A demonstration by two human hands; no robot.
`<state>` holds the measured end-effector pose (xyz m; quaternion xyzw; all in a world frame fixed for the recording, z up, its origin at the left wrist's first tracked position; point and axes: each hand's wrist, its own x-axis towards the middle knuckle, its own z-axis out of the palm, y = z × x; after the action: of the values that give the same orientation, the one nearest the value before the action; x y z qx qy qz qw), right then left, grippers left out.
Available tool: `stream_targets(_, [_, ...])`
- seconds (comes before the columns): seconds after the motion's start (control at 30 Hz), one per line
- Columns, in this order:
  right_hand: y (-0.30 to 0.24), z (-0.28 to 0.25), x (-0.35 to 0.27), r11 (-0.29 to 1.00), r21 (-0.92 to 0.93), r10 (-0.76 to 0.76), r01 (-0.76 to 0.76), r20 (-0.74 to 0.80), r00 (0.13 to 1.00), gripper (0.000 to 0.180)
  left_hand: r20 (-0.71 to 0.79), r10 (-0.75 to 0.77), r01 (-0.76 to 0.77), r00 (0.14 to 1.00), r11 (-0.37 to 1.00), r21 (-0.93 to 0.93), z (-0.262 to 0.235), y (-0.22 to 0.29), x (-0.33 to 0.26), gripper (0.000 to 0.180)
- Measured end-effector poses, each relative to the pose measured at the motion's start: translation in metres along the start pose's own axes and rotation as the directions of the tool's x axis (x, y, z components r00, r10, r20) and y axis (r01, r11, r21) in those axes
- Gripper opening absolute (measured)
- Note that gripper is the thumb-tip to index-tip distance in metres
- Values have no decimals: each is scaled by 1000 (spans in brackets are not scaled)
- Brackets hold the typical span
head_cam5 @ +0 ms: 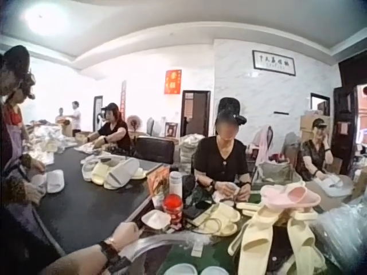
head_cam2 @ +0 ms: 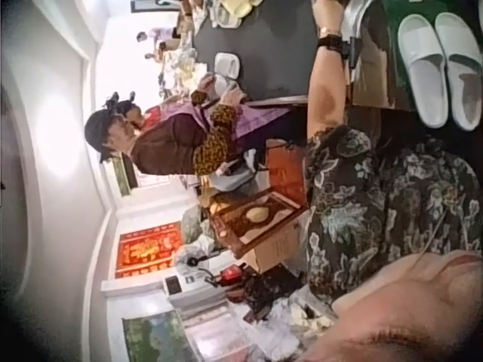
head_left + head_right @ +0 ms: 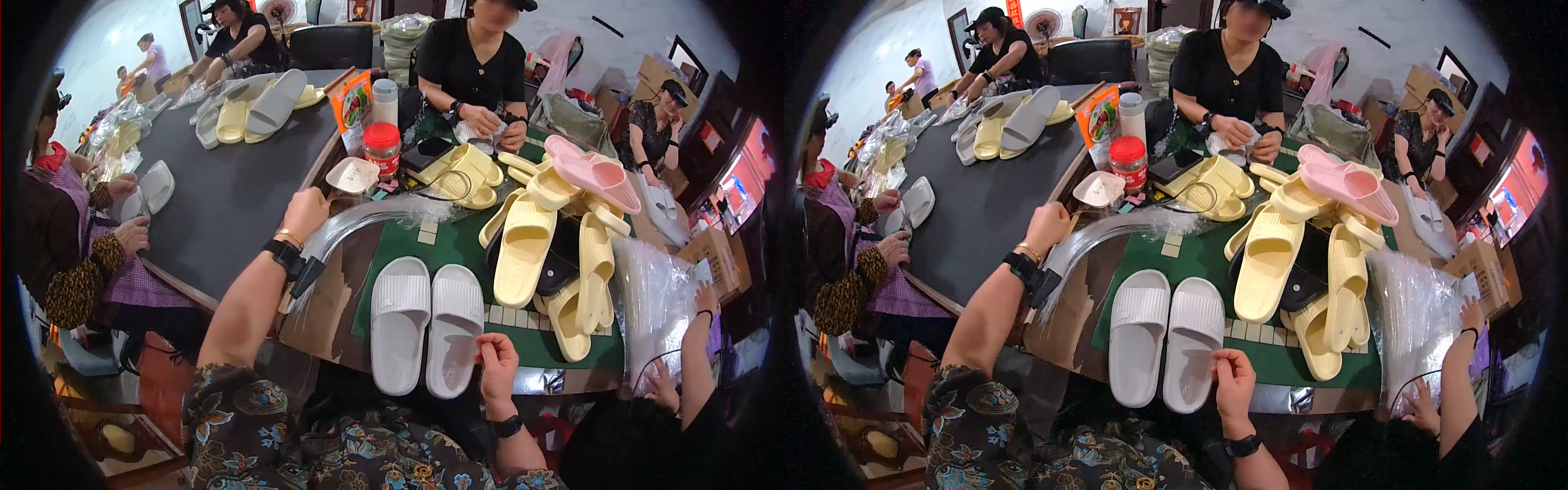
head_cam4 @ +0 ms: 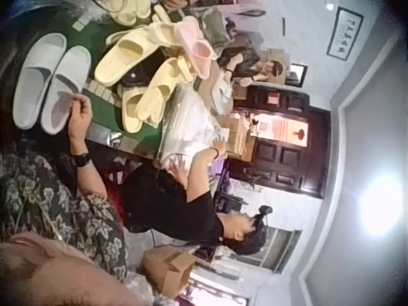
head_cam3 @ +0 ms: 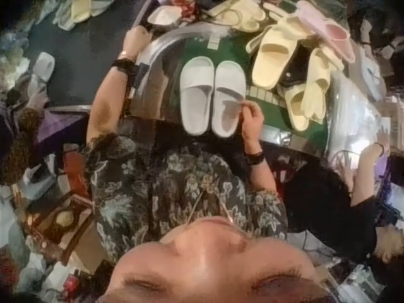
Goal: Assembling and checking slippers in a manufacturing setting.
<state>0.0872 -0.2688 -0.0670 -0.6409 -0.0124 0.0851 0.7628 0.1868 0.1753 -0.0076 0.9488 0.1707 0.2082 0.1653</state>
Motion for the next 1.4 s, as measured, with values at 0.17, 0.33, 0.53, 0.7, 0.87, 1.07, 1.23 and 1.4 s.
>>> stream_targets(0.17, [-4,10,2,848,-481,-212,223,77,974,26,-83,-85,67,993,977,-204,-29,-2,10,20])
stream_targets(0.33, [10,28,11,757,-587,-218,287,187,958,33,-269,-18,-48,963,971,-235,-56,21,7,16])
stream_targets(0.53, [-3,36,22,795,-524,-237,306,197,952,33,-417,-56,-131,907,905,-405,-87,56,-10,11])
stream_targets(0.7, [-38,45,25,854,-281,-415,437,137,899,33,-446,256,-379,858,901,-211,-90,86,-52,7])
stream_targets(0.87, [-64,80,0,762,-315,-434,566,399,807,42,-264,694,-718,670,696,9,-37,108,-121,14])
stream_targets(1.07, [-25,102,21,594,-468,-437,654,494,751,26,-123,790,-799,601,591,-113,-13,110,-168,17])
stream_targets(1.23, [-37,102,19,681,-470,-317,561,502,805,18,-87,772,-777,630,625,-77,-14,86,-154,17])
stream_targets(1.4, [-57,84,21,685,-485,-382,544,397,835,15,-3,584,-582,811,809,76,32,10,-122,4])
